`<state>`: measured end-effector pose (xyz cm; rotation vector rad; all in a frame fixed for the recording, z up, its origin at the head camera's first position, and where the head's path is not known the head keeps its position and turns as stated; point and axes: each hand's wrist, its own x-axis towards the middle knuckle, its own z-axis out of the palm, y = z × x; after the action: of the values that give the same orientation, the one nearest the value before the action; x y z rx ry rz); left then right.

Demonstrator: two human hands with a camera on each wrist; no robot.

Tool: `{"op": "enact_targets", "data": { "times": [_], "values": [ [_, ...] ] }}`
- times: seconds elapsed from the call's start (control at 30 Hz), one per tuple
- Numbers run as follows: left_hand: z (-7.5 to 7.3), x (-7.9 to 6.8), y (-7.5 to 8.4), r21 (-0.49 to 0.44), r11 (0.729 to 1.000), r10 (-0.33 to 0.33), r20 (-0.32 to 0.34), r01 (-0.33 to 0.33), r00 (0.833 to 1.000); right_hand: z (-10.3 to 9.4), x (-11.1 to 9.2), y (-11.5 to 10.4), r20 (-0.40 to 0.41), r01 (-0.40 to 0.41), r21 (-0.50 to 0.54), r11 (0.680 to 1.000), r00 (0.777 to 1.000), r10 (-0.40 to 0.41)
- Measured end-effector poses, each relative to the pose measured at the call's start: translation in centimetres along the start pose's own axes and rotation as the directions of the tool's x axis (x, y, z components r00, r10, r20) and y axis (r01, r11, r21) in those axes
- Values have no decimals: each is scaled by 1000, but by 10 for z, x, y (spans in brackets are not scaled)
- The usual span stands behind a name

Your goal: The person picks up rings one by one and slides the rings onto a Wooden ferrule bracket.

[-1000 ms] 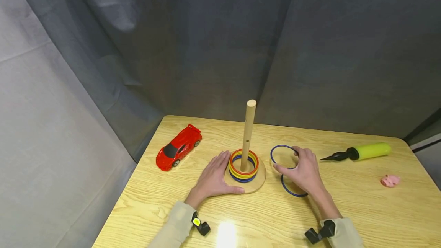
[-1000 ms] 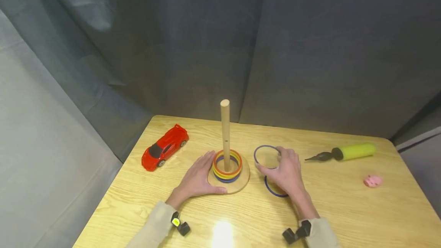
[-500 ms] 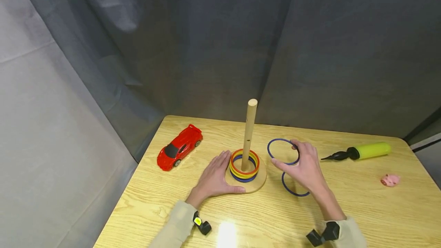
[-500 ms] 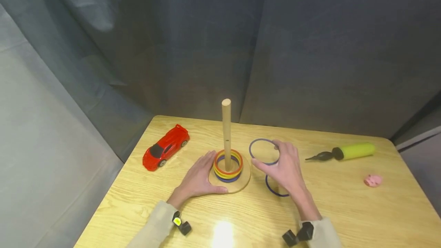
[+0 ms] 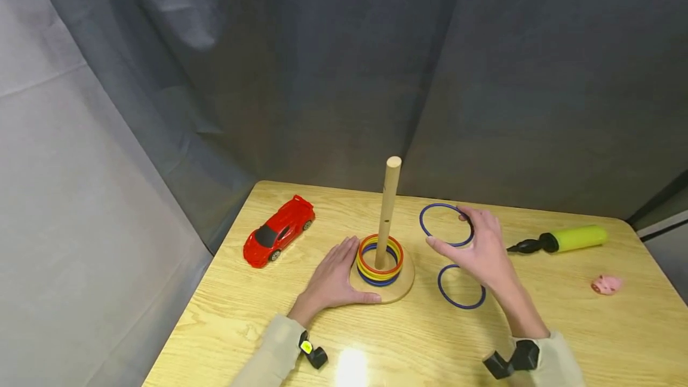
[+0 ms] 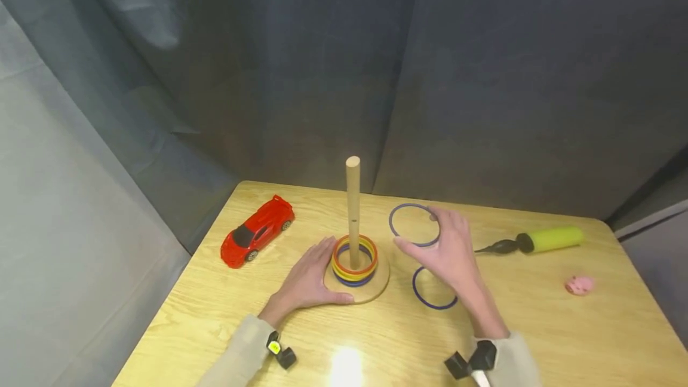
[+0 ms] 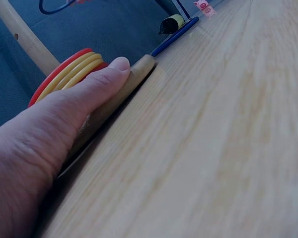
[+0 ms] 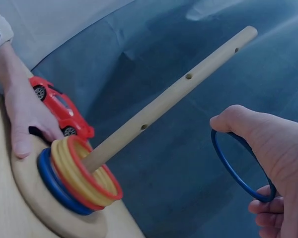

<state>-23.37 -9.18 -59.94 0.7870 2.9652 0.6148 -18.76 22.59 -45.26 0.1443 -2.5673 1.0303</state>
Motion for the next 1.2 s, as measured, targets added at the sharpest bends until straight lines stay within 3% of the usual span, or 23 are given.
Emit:
{"op": "enact_targets", "data": {
  "times": [0.37,0.73,0.97,1.2],
  "values": [
    [0,0,1,2,1000,18,-22,-18,1000,-33,18,-45,-132,122,26,992,984,-118],
    [0,1,-2,8,1000,25,-13,-25,1000,-51,29,-91,-283,312,62,948,916,-283],
    [-1,0,-2,-2,1000,25,-17,-25,1000,-54,35,-115,-278,356,87,930,905,-321],
    [-1,-2,-2,-13,1000,18,-6,-18,1000,-44,41,-125,-264,411,71,909,886,-380]
  ]
}}
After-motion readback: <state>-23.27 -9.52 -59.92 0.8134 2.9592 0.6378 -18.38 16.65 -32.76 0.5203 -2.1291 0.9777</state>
